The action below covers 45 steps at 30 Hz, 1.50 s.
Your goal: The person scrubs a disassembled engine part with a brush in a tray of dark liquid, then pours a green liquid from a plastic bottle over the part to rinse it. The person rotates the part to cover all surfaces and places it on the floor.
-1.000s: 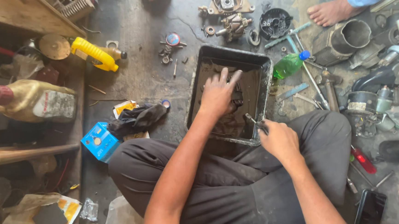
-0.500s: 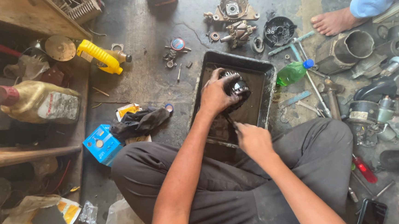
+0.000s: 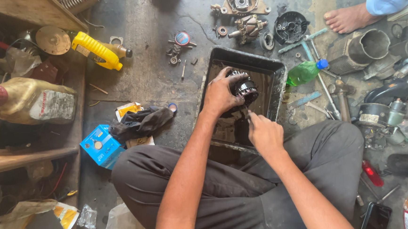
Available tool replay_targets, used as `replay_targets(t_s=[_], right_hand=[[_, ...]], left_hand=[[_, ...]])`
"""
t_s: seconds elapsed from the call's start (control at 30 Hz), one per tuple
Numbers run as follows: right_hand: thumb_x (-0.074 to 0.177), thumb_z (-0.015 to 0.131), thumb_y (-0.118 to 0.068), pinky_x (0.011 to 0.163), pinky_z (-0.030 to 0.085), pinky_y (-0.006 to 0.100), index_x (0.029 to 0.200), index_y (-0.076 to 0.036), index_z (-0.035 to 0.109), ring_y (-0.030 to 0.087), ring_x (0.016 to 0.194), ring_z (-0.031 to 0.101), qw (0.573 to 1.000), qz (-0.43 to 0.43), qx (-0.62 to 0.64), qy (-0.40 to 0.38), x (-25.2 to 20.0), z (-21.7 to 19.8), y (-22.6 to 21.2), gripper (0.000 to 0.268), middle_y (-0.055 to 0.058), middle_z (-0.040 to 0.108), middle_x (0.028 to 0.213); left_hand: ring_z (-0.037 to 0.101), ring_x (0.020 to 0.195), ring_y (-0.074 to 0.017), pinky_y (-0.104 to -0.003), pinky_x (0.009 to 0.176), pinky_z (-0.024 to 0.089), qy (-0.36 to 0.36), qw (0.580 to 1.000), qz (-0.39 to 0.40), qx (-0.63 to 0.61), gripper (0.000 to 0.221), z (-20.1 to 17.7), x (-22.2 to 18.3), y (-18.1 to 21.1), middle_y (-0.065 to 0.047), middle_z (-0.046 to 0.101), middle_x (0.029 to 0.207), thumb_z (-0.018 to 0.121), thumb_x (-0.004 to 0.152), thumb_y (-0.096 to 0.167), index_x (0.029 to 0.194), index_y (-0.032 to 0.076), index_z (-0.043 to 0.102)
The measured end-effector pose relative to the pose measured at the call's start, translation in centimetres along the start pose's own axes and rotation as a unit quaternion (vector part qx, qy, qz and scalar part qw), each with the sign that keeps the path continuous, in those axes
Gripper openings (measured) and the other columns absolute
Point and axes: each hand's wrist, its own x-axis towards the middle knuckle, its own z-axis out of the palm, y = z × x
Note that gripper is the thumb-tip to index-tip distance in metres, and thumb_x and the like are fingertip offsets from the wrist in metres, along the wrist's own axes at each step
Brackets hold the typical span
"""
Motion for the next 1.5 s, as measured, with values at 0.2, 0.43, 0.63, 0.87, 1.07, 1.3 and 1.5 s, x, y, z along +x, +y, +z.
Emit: replay_targets(t_s=[0.2, 0.43, 0.63, 0.87, 1.07, 1.3, 1.5], right_hand=[[0.092, 0.064, -0.019, 0.058, 0.055, 0.052, 0.118, -0.013, 0.073, 0.039, 0.064, 0.068, 1.0, -0.002, 0.019, 0.019, 0.0, 0.3, 0.0, 0.028, 0.012, 0.073, 0.082], [0.092, 0.066, -0.025, 0.069, 0.055, 0.056, 0.115, -0.015, 0.072, 0.043, 0.08, 0.069, 0.991, 0.072, 0.111, -0.02, 0.3, -0.5, -1.0, 0.025, 0.019, 0.072, 0.086], [0.098, 0.063, -0.027, 0.073, 0.055, 0.057, 0.114, -0.016, 0.072, 0.044, 0.081, 0.069, 0.991, 0.098, 0.074, -0.055, 1.4, 0.0, -1.4, 0.022, 0.021, 0.073, 0.086], [0.09, 0.066, -0.026, 0.073, 0.055, 0.058, 0.114, -0.016, 0.073, 0.046, 0.079, 0.069, 0.985, 0.101, 0.121, -0.065, 1.6, -0.9, -1.2, 0.027, 0.022, 0.072, 0.084], [0.094, 0.067, -0.029, 0.075, 0.056, 0.057, 0.114, -0.018, 0.074, 0.045, 0.084, 0.069, 0.975, 0.135, 0.148, -0.093, 2.1, 0.0, -1.2, 0.023, 0.021, 0.073, 0.087], [0.089, 0.069, -0.03, 0.068, 0.056, 0.056, 0.109, -0.02, 0.074, 0.041, 0.08, 0.071, 0.986, 0.086, 0.109, -0.093, -1.4, -2.8, 3.0, 0.023, 0.015, 0.076, 0.087], [0.095, 0.063, -0.023, 0.059, 0.056, 0.052, 0.114, -0.016, 0.07, 0.037, 0.069, 0.07, 0.998, 0.02, 0.025, -0.045, -0.7, -0.2, 2.4, 0.022, 0.011, 0.073, 0.081]], left_hand=[[0.062, 0.125, -0.0316, -0.037, 0.107, 0.049, -0.013, 1.0, -0.016, -0.009, 0.078, -0.7, 0.4, 0.0, -0.009, 0.054, 0.15, 0.092, 0.05, 0.018, 0.124, 0.032, 0.073], [0.064, 0.123, -0.0311, -0.036, 0.105, 0.051, -0.016, 1.0, -0.012, -0.015, 0.077, -1.2, 0.4, 0.4, -0.009, 0.055, 0.15, 0.091, 0.049, 0.018, 0.123, 0.031, 0.074], [0.064, 0.124, -0.0322, -0.037, 0.105, 0.052, -0.008, 1.0, 0.018, -0.004, 0.076, -0.1, 0.2, -0.5, -0.012, 0.056, 0.149, 0.09, 0.051, 0.018, 0.125, 0.03, 0.073], [0.064, 0.123, -0.0327, -0.038, 0.105, 0.051, -0.005, 1.0, 0.016, -0.012, 0.078, -1.0, 0.9, -0.2, -0.011, 0.057, 0.147, 0.09, 0.049, 0.019, 0.124, 0.031, 0.074], [0.066, 0.123, -0.0306, -0.037, 0.105, 0.053, -0.013, 1.0, -0.002, -0.002, 0.077, -0.5, -0.1, -0.2, -0.008, 0.059, 0.148, 0.087, 0.05, 0.02, 0.124, 0.032, 0.073], [0.063, 0.122, -0.034, -0.04, 0.102, 0.052, 0.027, 0.999, -0.006, -0.032, 0.076, 0.5, 0.3, -1.3, -0.012, 0.059, 0.141, 0.089, 0.05, 0.023, 0.124, 0.028, 0.072], [0.071, 0.118, -0.028, -0.038, 0.104, 0.057, 0.099, 0.981, -0.089, -0.139, 0.072, 1.0, 1.5, -3.0, -0.015, 0.068, 0.129, 0.085, 0.065, 0.034, 0.131, 0.014, 0.063]])
